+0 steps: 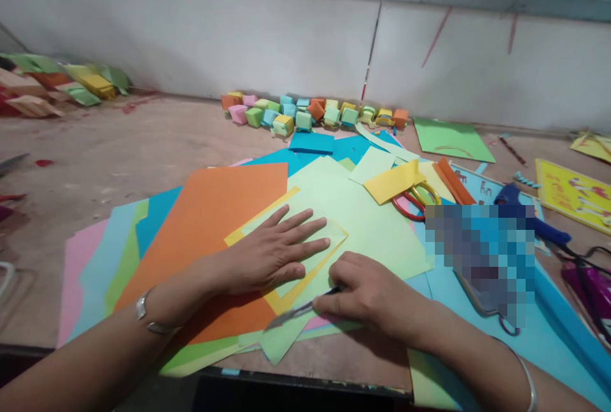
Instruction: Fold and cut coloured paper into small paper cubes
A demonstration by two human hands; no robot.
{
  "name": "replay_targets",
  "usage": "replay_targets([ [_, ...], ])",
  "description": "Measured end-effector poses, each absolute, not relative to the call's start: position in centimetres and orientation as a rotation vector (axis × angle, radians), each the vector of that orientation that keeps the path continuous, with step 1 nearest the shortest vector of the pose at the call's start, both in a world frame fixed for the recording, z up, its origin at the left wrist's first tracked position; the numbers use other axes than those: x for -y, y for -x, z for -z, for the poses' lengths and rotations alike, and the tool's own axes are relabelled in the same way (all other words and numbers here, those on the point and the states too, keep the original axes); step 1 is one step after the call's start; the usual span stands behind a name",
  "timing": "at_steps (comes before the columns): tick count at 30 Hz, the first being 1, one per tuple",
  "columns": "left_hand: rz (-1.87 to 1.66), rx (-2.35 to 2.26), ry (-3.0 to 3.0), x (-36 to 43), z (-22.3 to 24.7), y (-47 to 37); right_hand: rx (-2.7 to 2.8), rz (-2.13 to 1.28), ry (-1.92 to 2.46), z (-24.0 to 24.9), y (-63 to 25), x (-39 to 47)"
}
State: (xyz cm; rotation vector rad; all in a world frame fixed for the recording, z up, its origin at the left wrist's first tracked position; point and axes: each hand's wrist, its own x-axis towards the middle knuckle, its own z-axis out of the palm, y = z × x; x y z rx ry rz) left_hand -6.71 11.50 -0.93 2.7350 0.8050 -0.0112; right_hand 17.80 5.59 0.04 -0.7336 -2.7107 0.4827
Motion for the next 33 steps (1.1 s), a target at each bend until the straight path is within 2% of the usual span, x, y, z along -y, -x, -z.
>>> replay_targets([
  [3,0.017,-0.810,-2.719,-11.5,0.8,6.7,2.605,-0.717,0.771,-0.6,-17.8,-5.4],
  [5,0.036,-0.821,-2.705,-11.5,0.6,6.7,2.488,-0.709,0.847,-0.8,-18.7,-6.0],
  [7,0.050,-0.831,-2.689,-11.5,0.3,6.7,2.272,-0.602,1.026,-0.7,-20.4,-7.1],
  [9,0.068,-0.832,-2.672,-11.5,0.1,6.7,1.985,-0.389,1.388,-0.2,-22.1,-8.2],
  [13,0.096,-0.811,-2.630,-11.7,-0.4,6.6,1.986,-0.172,1.674,1.1,-23.7,-9.2],
  [20,-0.095,-0.852,-2.657,-11.8,-0.7,6.5,2.142,-0.064,1.446,1.1,-22.3,-8.5],
  [24,-0.295,-1.245,-2.658,-12.2,-0.4,6.8,2.156,-0.096,1.319,0.7,-22.1,-8.3],
  [28,-0.250,-1.611,-2.459,-12.5,-0.6,7.0,2.154,-0.096,1.253,0.6,-21.9,-8.0],
  [33,-0.197,-1.673,-2.370,-12.4,-1.0,6.7,2.281,-0.173,1.005,1.1,-20.5,-6.8],
])
